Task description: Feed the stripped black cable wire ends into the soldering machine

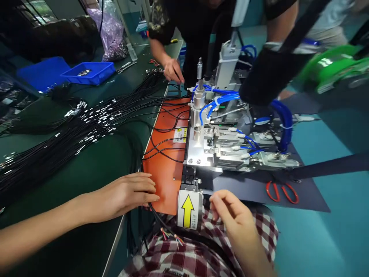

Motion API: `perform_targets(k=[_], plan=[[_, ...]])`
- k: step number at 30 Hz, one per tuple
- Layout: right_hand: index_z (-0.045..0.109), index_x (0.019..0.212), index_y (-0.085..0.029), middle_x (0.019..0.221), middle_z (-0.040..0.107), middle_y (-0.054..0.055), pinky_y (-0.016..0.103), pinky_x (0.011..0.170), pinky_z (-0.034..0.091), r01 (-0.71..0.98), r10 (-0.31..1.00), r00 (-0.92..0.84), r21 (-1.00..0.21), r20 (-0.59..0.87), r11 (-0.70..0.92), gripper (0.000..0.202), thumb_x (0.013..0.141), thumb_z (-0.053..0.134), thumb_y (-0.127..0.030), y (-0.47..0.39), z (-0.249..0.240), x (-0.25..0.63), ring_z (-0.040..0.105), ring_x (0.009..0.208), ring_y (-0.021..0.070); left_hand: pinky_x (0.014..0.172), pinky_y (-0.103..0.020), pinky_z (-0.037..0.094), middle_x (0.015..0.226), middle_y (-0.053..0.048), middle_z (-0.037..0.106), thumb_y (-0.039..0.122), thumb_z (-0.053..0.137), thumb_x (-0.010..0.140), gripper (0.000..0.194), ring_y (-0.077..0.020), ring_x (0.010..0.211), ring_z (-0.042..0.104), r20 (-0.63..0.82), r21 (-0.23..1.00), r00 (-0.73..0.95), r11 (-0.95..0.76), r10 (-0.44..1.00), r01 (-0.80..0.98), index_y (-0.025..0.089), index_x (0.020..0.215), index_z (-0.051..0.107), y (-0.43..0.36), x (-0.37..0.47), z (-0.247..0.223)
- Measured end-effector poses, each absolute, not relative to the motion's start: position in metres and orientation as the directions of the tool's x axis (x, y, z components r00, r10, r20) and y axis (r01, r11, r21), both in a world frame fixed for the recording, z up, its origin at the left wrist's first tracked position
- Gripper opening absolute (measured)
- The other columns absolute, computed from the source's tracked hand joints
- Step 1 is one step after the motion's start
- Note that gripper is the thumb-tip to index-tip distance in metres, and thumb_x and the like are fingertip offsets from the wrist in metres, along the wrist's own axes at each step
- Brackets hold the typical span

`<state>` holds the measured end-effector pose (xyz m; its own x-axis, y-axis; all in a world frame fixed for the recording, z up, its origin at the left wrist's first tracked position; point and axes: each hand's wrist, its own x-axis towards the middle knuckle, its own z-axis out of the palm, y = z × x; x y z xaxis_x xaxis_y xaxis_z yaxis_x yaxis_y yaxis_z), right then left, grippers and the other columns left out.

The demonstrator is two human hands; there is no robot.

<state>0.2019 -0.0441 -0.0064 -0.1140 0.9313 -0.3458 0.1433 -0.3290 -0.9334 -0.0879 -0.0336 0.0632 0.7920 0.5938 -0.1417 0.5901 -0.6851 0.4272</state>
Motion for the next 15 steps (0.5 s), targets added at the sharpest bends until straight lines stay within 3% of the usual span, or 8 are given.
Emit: perform_targets(k=[4, 10, 15], plan=[[0.059, 0.073, -0.02, 0.06, 0.05, -0.002, 0.022, 0.053, 0.041, 0.095, 0.924, -0.201, -0.946, -0.324, -0.311, 0.025, 0.084, 0.053, -0.041, -0.04, 0.002, 0.193, 0.046, 0.054, 0.0118, 0.074, -0.032, 0.041, 0.084, -0.006, 0.058, 0.022, 0.041, 0.092, 0.029, -0.0185, 0.079, 0.052, -0.156, 0.426, 0.738, -0.63, 0.656, 0.65, 0.02, 0.116, 0.058, -0.026, -0.083, 0.064], [0.058, 0.075, -0.019, 0.062, 0.049, -0.002, 0.021, 0.052, 0.041, -0.01, 0.9, -0.274, -0.935, -0.34, -0.356, 0.025, 0.085, 0.052, -0.042, -0.036, 0.004, 0.185, 0.045, 0.054, 0.0108, 0.071, -0.025, 0.043, 0.087, -0.004, 0.053, 0.024, 0.036, 0.094, 0.027, -0.0139, 0.077, 0.052, -0.313, 0.715, 0.668, -0.295, 0.675, 0.634, 0.019, 0.094, 0.062, -0.02, -0.08, 0.069], [0.057, 0.077, -0.019, 0.064, 0.05, -0.002, 0.022, 0.052, 0.038, -0.03, 0.886, -0.316, -0.93, -0.338, -0.366, 0.026, 0.086, 0.051, -0.042, -0.036, 0.005, 0.182, 0.045, 0.055, 0.0109, 0.067, -0.022, 0.046, 0.087, -0.004, 0.058, 0.023, 0.049, 0.088, 0.019, -0.0125, 0.074, 0.057, -0.345, 0.832, 0.564, -0.034, 0.75, 0.554, 0.017, 0.085, 0.066, -0.014, -0.076, 0.061]])
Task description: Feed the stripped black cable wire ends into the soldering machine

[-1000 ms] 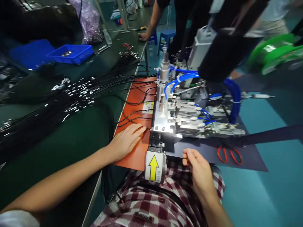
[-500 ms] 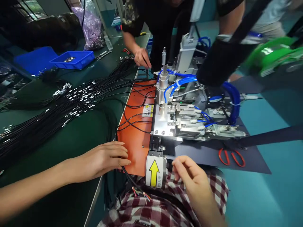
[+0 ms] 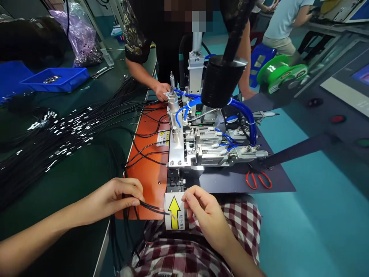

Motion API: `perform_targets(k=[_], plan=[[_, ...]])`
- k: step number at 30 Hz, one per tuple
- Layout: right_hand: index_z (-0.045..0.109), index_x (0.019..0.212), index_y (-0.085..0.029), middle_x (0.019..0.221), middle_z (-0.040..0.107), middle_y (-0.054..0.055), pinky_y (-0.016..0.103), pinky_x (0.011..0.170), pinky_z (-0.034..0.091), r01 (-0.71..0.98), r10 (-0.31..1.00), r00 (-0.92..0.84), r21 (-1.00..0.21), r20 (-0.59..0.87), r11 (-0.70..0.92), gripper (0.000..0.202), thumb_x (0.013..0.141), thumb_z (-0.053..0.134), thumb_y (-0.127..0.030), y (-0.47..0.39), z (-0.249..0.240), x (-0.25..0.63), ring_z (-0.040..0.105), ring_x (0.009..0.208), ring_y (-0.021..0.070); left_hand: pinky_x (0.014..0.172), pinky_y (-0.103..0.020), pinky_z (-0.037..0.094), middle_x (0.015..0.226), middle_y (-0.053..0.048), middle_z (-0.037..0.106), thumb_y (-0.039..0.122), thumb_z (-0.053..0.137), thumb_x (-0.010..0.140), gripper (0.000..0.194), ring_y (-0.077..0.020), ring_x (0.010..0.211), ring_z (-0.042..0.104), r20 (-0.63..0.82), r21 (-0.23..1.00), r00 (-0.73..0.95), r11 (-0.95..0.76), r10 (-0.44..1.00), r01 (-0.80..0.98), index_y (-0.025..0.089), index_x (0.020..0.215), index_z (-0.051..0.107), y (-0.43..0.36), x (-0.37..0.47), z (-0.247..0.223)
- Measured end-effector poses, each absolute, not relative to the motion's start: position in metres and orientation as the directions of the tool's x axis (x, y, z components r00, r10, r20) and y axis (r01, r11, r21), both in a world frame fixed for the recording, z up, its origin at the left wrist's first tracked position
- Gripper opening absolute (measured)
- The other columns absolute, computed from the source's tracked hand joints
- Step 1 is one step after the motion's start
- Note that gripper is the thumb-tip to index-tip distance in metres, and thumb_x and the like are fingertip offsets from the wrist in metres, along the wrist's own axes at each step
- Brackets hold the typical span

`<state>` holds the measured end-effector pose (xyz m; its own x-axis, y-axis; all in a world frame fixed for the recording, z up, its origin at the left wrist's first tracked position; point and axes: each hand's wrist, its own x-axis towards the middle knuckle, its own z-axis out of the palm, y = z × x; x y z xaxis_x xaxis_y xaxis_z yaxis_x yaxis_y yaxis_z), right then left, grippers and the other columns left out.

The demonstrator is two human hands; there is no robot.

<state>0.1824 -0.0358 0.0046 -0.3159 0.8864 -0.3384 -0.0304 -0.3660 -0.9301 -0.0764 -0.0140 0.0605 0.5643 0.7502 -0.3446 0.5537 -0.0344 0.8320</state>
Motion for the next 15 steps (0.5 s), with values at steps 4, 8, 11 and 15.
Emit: perform_targets(k=[4, 8, 11, 15], plan=[[0.059, 0.081, -0.018, 0.067, 0.051, -0.001, 0.022, 0.055, 0.039, -0.071, 0.897, -0.309, -0.933, -0.315, -0.352, 0.03, 0.09, 0.045, -0.043, -0.034, 0.005, 0.183, 0.047, 0.058, 0.011, 0.068, -0.024, 0.046, 0.085, -0.005, 0.063, 0.025, 0.052, 0.086, 0.019, -0.0147, 0.076, 0.059, -0.272, 0.86, 0.494, -0.021, 0.826, 0.51, 0.017, 0.086, 0.069, -0.013, -0.067, 0.054], [0.058, 0.09, -0.018, 0.074, 0.054, 0.001, 0.023, 0.058, 0.041, -0.136, 0.902, -0.322, -0.929, -0.288, -0.345, 0.037, 0.093, 0.036, -0.047, -0.032, 0.004, 0.188, 0.049, 0.058, 0.0104, 0.056, -0.021, 0.04, 0.073, -0.001, 0.059, 0.029, 0.047, 0.088, 0.021, -0.0124, 0.066, 0.054, -0.311, 0.798, 0.378, 0.023, 0.872, 0.602, 0.017, 0.081, 0.062, -0.021, -0.052, 0.053], [0.056, 0.097, -0.019, 0.076, 0.055, 0.0, 0.023, 0.059, 0.041, -0.159, 0.914, -0.317, -0.936, -0.252, -0.313, 0.034, 0.091, 0.039, -0.048, -0.03, 0.003, 0.189, 0.048, 0.059, 0.0101, 0.05, -0.021, 0.034, 0.064, 0.003, 0.05, 0.032, 0.041, 0.091, 0.024, -0.0108, 0.057, 0.046, -0.33, 0.743, 0.338, 0.021, 0.881, 0.669, 0.018, 0.079, 0.056, -0.028, -0.044, 0.05], [0.057, 0.094, -0.019, 0.074, 0.054, -0.001, 0.022, 0.058, 0.041, -0.116, 0.915, -0.277, -0.935, -0.293, -0.334, 0.025, 0.089, 0.049, -0.042, -0.027, 0.001, 0.183, 0.048, 0.058, 0.0099, 0.05, -0.022, 0.031, 0.066, 0.004, 0.048, 0.032, 0.037, 0.092, 0.023, -0.0109, 0.057, 0.043, -0.304, 0.702, 0.339, -0.032, 0.89, 0.712, 0.019, 0.081, 0.052, -0.031, -0.036, 0.044]])
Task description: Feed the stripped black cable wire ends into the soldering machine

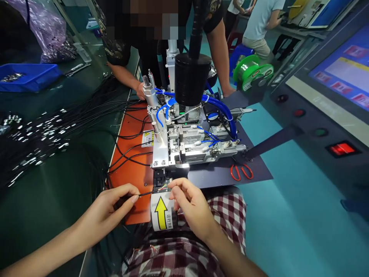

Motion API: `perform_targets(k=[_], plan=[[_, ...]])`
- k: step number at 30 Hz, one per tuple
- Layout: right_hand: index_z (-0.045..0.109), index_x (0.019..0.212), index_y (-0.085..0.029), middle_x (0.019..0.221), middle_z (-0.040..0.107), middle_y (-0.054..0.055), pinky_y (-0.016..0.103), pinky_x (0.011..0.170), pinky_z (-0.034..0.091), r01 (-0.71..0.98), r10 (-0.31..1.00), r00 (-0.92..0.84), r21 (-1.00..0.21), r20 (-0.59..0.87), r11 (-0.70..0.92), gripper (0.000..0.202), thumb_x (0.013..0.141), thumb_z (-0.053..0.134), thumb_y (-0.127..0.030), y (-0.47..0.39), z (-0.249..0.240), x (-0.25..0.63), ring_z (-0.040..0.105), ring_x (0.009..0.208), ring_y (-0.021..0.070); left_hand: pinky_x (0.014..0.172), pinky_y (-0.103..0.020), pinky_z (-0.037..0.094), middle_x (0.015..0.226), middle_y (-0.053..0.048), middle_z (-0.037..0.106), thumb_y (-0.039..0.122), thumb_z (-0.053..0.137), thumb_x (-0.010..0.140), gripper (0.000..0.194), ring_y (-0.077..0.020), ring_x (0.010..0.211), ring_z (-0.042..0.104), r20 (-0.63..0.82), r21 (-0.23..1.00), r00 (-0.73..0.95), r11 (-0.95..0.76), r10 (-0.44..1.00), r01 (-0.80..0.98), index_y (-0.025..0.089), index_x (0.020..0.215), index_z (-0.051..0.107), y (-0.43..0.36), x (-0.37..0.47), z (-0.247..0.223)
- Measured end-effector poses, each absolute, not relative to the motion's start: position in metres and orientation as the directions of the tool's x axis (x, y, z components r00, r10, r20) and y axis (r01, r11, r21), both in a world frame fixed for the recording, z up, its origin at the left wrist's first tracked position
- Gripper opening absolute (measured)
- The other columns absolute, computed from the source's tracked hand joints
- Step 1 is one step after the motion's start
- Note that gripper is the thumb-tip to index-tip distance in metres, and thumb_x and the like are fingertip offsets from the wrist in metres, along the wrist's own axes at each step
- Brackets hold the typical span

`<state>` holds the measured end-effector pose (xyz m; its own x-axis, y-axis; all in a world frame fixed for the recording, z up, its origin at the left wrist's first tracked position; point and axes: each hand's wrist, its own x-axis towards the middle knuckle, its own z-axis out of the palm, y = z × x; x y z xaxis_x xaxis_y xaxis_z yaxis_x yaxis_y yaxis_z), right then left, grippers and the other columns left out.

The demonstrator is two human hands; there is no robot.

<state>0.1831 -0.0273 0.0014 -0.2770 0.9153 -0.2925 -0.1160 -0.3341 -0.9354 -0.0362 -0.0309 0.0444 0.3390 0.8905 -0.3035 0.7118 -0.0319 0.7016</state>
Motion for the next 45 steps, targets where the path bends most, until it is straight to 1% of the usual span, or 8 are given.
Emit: perform_targets(k=[8, 15, 24, 29, 33, 37, 41, 45], plan=[[0.057, 0.075, -0.018, 0.064, 0.052, -0.002, 0.022, 0.052, 0.04, -0.061, 0.941, -0.211, -0.958, -0.263, -0.281, 0.019, 0.082, 0.059, -0.036, -0.023, 0.003, 0.175, 0.046, 0.054, 0.01, 0.062, -0.024, 0.04, 0.082, -0.002, 0.059, 0.028, 0.042, 0.09, 0.018, -0.0158, 0.074, 0.054, -0.201, 0.719, 0.464, -0.191, 0.863, 0.668, 0.02, 0.09, 0.058, -0.015, -0.001, 0.05], [0.059, 0.078, -0.017, 0.065, 0.055, -0.001, 0.024, 0.054, 0.04, -0.187, 0.945, -0.178, -0.934, -0.274, -0.305, 0.028, 0.083, 0.055, -0.045, -0.018, 0.003, 0.184, 0.047, 0.053, 0.0102, 0.058, -0.022, 0.04, 0.071, 0.0, 0.062, 0.029, 0.05, 0.086, 0.018, -0.0136, 0.066, 0.055, -0.288, 0.89, 0.397, 0.09, 0.871, 0.448, 0.017, 0.079, 0.061, -0.001, 0.012, 0.041], [0.055, 0.07, -0.017, 0.06, 0.049, -0.004, 0.022, 0.049, 0.034, -0.28, 0.934, -0.229, -0.9, -0.275, -0.334, 0.024, 0.079, 0.062, -0.039, -0.015, 0.002, 0.171, 0.04, 0.049, 0.0083, 0.06, -0.022, 0.041, 0.072, -0.001, 0.063, 0.027, 0.052, 0.084, 0.017, -0.0132, 0.066, 0.054, -0.269, 0.92, 0.4, 0.11, 0.876, 0.376, 0.016, 0.078, 0.063, -0.002, 0.009, 0.042], [0.051, 0.071, -0.018, 0.056, 0.043, -0.006, 0.021, 0.049, 0.032, -0.16, 0.918, -0.31, -0.938, -0.247, -0.306, 0.025, 0.082, 0.057, -0.039, -0.012, 0.003, 0.173, 0.037, 0.049, 0.0083, 0.057, -0.021, 0.042, 0.07, -0.001, 0.062, 0.032, 0.052, 0.085, 0.021, -0.0124, 0.064, 0.055, -0.315, 0.927, 0.448, 0.168, 0.837, 0.336, 0.016, 0.08, 0.065, -0.003, 0.005, 0.041], [0.054, 0.072, -0.017, 0.068, 0.051, -0.002, 0.024, 0.059, 0.038, -0.015, 0.875, -0.475, -0.993, -0.096, -0.117, 0.02, 0.085, 0.053, -0.032, 0.002, 0.008, 0.183, 0.046, 0.061, 0.011, 0.037, -0.018, 0.031, 0.054, 0.004, 0.053, 0.033, 0.054, 0.082, 0.02, -0.0064, 0.039, 0.042, -0.524, 0.851, 0.501, 0.437, 0.689, 0.29, 0.016, 0.074, 0.06, -0.002, 0.002, 0.037], [0.057, 0.075, -0.017, 0.07, 0.053, -0.001, 0.025, 0.061, 0.039, 0.089, 0.759, -0.649, -0.996, -0.06, -0.003, 0.015, 0.086, 0.052, -0.027, 0.016, 0.013, 0.192, 0.047, 0.064, 0.0121, 0.034, -0.017, 0.031, 0.054, 0.002, 0.059, 0.031, 0.059, 0.077, 0.019, -0.0063, 0.035, 0.045, -0.592, 0.802, 0.501, 0.522, 0.632, 0.29, 0.015, 0.067, 0.058, 0.0, 0.006, 0.036], [0.057, 0.075, -0.017, 0.069, 0.053, -0.001, 0.023, 0.055, 0.037, 0.087, 0.86, -0.497, -0.993, -0.113, -0.08, 0.019, 0.087, 0.05, -0.03, 0.011, 0.009, 0.191, 0.045, 0.058, 0.0107, 0.036, -0.019, 0.036, 0.058, 0.001, 0.063, 0.031, 0.062, 0.072, 0.018, -0.0047, 0.033, 0.042, -0.573, 0.818, 0.363, 0.539, 0.735, 0.199, 0.014, 0.07, 0.059, -0.001, 0.014, 0.037], [0.057, 0.077, -0.018, 0.064, 0.05, -0.004, 0.022, 0.047, 0.033, 0.002, 0.934, -0.293, -0.977, -0.204, -0.212, 0.018, 0.084, 0.055, -0.035, -0.007, 0.0, 0.183, 0.04, 0.049, 0.0085, 0.036, -0.016, 0.027, 0.039, 0.007, 0.048, 0.032, 0.062, 0.072, 0.019, -0.0046, 0.032, 0.037, -0.547, 0.837, 0.298, 0.507, 0.782, 0.204, 0.014, 0.072, 0.06, -0.001, 0.015, 0.034]])
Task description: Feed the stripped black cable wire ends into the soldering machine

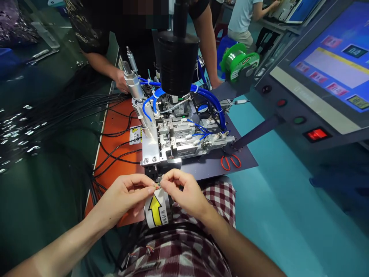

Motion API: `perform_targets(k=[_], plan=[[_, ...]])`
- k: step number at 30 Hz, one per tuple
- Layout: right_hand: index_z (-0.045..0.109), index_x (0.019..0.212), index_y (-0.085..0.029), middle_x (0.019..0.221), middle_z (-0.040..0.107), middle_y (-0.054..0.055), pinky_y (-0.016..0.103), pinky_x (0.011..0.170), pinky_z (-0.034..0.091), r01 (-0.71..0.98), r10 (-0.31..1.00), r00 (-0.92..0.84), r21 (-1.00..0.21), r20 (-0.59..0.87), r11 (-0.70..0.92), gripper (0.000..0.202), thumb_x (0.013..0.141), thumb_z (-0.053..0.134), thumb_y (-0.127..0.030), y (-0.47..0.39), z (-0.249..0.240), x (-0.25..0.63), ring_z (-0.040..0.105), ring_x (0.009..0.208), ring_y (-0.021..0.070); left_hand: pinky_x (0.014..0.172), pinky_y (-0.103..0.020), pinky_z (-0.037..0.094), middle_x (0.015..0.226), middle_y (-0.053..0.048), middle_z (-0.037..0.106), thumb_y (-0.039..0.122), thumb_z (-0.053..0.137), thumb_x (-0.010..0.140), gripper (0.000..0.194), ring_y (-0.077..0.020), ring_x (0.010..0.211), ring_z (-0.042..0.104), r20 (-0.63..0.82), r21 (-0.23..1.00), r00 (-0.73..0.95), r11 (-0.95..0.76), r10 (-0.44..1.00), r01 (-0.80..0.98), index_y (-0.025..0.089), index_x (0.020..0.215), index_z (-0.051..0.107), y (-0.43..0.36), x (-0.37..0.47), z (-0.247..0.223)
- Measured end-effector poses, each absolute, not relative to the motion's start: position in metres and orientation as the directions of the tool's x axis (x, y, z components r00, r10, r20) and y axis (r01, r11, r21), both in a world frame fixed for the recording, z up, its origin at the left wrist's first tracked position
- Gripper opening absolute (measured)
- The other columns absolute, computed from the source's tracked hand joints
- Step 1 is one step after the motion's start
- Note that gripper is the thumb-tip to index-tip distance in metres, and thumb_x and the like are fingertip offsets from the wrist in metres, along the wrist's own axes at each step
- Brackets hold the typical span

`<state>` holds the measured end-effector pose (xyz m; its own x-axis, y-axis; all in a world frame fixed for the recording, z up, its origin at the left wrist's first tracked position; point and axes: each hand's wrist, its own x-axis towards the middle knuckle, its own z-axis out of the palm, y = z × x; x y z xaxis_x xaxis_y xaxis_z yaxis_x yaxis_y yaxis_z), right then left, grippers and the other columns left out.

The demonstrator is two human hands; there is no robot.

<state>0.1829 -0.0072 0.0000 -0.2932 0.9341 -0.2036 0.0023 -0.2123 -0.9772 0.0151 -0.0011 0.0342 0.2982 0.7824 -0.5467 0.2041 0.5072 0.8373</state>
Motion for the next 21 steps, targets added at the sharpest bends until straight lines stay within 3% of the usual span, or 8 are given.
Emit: perform_targets(k=[4, 13, 18, 21], plan=[[0.055, 0.071, -0.017, 0.061, 0.048, -0.004, 0.022, 0.05, 0.033, 0.006, 0.965, -0.201, -0.985, -0.171, -0.173, 0.014, 0.08, 0.061, -0.027, -0.017, 0.002, 0.176, 0.041, 0.053, 0.0093, 0.037, -0.016, 0.02, 0.037, 0.008, 0.042, 0.034, 0.062, 0.072, 0.021, -0.0044, 0.034, 0.033, -0.533, 0.842, 0.271, 0.473, 0.802, 0.259, 0.013, 0.072, 0.062, -0.001, 0.014, 0.034], [0.051, 0.066, -0.016, 0.06, 0.044, -0.004, 0.023, 0.052, 0.032, -0.094, 0.957, -0.214, -0.972, -0.194, -0.218, 0.014, 0.079, 0.057, -0.019, -0.022, 0.004, 0.173, 0.039, 0.055, 0.0093, 0.04, -0.014, 0.025, 0.038, 0.01, 0.043, 0.026, 0.066, 0.071, 0.015, -0.0027, 0.036, 0.034, -0.496, 0.868, 0.233, 0.481, 0.837, 0.122, 0.013, 0.079, 0.065, -0.003, 0.02, 0.043], [0.052, 0.066, -0.016, 0.062, 0.045, -0.003, 0.024, 0.056, 0.035, -0.086, 0.97, -0.149, -0.974, -0.194, -0.208, 0.015, 0.079, 0.058, -0.021, -0.031, -0.003, 0.165, 0.039, 0.058, 0.0101, 0.043, -0.016, 0.034, 0.051, 0.004, 0.056, 0.025, 0.069, 0.069, 0.015, -0.0046, 0.042, 0.042, -0.489, 0.872, 0.223, 0.478, 0.843, 0.104, 0.013, 0.078, 0.068, -0.002, 0.02, 0.035], [0.056, 0.069, -0.015, 0.064, 0.052, -0.002, 0.023, 0.057, 0.037, -0.069, 0.944, -0.257, -0.97, -0.209, -0.233, 0.014, 0.08, 0.059, -0.024, -0.025, -0.005, 0.174, 0.044, 0.059, 0.0105, 0.052, -0.019, 0.042, 0.062, -0.001, 0.063, 0.026, 0.07, 0.067, 0.016, -0.0097, 0.055, 0.053, -0.492, 0.87, 0.236, 0.48, 0.838, 0.11, 0.013, 0.077, 0.068, -0.001, 0.018, 0.031]])
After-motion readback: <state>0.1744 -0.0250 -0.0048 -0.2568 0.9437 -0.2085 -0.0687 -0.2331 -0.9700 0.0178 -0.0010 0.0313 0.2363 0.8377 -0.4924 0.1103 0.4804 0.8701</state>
